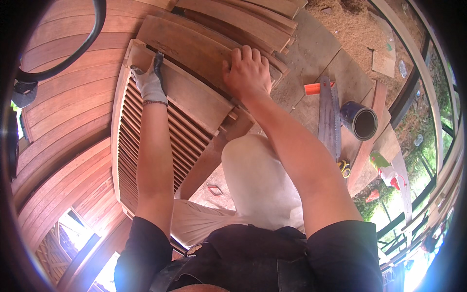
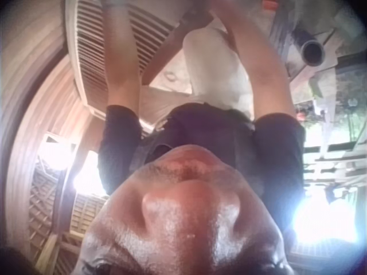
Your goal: The person hammers wooden slats into a curved wooden frame, then uses a power drill to secure the structure. The person also moves around the construction site and handles various tools.
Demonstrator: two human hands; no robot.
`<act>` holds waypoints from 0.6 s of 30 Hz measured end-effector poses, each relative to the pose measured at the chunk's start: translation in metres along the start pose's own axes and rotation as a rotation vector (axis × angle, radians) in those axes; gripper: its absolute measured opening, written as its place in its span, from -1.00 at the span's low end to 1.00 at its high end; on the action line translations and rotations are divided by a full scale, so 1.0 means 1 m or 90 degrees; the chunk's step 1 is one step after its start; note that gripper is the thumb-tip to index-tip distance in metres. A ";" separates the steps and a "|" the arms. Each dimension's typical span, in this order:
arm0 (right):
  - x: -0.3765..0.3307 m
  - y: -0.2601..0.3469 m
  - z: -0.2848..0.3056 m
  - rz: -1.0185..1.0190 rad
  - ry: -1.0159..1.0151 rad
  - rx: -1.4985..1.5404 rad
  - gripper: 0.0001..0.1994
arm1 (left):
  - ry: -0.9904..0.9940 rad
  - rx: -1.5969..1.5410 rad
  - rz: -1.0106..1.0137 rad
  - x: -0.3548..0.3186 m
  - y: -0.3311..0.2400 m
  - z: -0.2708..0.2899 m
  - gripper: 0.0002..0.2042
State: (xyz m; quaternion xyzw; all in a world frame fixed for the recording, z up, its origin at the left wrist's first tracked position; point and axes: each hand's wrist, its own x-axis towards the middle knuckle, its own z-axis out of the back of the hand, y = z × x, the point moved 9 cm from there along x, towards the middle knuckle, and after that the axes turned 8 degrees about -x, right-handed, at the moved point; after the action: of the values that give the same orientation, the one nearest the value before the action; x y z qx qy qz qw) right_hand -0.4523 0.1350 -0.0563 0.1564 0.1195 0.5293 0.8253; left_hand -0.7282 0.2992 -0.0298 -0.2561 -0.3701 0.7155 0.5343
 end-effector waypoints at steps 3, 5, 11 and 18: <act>0.000 -0.001 0.000 -0.006 -0.006 -0.002 -0.62 | 0.018 -0.027 0.009 -0.002 -0.001 -0.003 0.20; 0.000 0.000 -0.001 -0.002 -0.013 -0.004 -0.62 | 0.020 -0.030 0.006 -0.001 0.000 -0.001 0.19; 0.000 0.000 -0.001 0.009 -0.024 -0.011 -0.61 | 0.022 -0.040 -0.003 -0.001 -0.001 -0.003 0.18; -0.002 0.005 0.002 0.024 -0.048 -0.011 -0.60 | 0.021 -0.041 -0.006 0.012 0.018 0.001 0.19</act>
State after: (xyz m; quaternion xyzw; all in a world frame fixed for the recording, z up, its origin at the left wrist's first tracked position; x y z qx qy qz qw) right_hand -0.4567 0.1347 -0.0529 0.1709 0.0809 0.5395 0.8205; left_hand -0.7428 0.3081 -0.0435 -0.2828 -0.3852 0.6967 0.5351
